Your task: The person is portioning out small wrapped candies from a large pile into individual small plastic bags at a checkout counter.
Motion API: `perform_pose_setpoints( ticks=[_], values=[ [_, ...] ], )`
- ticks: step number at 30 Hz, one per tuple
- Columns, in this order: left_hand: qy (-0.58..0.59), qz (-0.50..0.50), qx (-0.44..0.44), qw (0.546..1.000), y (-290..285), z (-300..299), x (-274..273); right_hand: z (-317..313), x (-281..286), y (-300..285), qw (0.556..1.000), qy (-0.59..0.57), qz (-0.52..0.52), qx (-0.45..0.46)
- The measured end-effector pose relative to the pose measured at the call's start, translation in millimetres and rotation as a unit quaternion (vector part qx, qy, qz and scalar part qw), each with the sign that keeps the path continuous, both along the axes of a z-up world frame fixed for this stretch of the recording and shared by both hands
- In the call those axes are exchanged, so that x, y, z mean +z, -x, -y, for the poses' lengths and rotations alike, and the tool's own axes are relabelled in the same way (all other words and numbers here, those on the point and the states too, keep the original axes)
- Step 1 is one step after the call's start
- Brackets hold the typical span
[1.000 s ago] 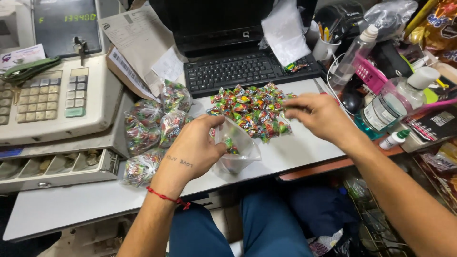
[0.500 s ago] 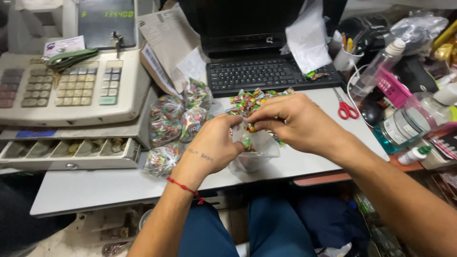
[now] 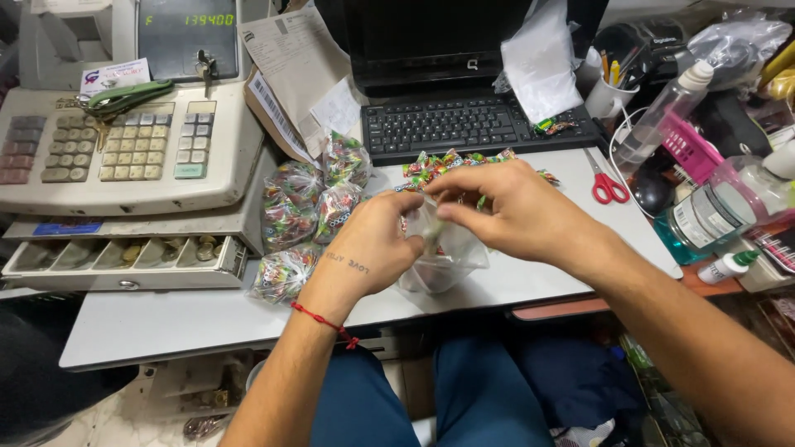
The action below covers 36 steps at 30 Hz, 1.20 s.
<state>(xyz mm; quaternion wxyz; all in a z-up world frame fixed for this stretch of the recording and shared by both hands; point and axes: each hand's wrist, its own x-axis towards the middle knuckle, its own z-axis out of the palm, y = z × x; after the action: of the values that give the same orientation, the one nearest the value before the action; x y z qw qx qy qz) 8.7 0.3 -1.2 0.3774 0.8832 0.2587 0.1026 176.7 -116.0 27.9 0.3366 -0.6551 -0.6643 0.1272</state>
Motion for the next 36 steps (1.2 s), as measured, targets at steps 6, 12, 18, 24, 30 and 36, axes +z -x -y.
perform_pose_setpoints(
  ticks=[6, 12, 18, 24, 30, 36],
  values=[
    [-0.004, -0.014, 0.014, 1.0, 6.2, -7.9, 10.9, 10.4, 8.3, -3.7, 0.991, 0.099, 0.06, 0.073],
    [-0.01, -0.009, 0.043, 0.999, 10.2, -34.8, -2.7, 2.4, 1.1, -24.0, 0.944, 0.12, 0.287, 0.107],
    [-0.049, -0.075, 0.058, 0.994, 45.2, -0.5, 63.3, -12.7, -2.4, -29.8, 0.961, 0.017, 0.261, 0.085],
    [-0.188, 0.015, -0.022, 0.982, 44.8, -24.0, 19.5, -4.8, 4.7, -15.6, 0.994, 0.032, 0.078, 0.07],
    [-0.093, 0.122, 0.007, 0.988, 64.8, -35.4, 21.8, 10.3, 23.6, -6.6, 0.99, 0.009, 0.129, 0.056],
    [0.0, 0.118, 0.017, 0.993, 72.9, -39.6, -7.6, 15.5, 9.7, 5.7, 0.995, -0.025, 0.078, 0.058]
  ],
)
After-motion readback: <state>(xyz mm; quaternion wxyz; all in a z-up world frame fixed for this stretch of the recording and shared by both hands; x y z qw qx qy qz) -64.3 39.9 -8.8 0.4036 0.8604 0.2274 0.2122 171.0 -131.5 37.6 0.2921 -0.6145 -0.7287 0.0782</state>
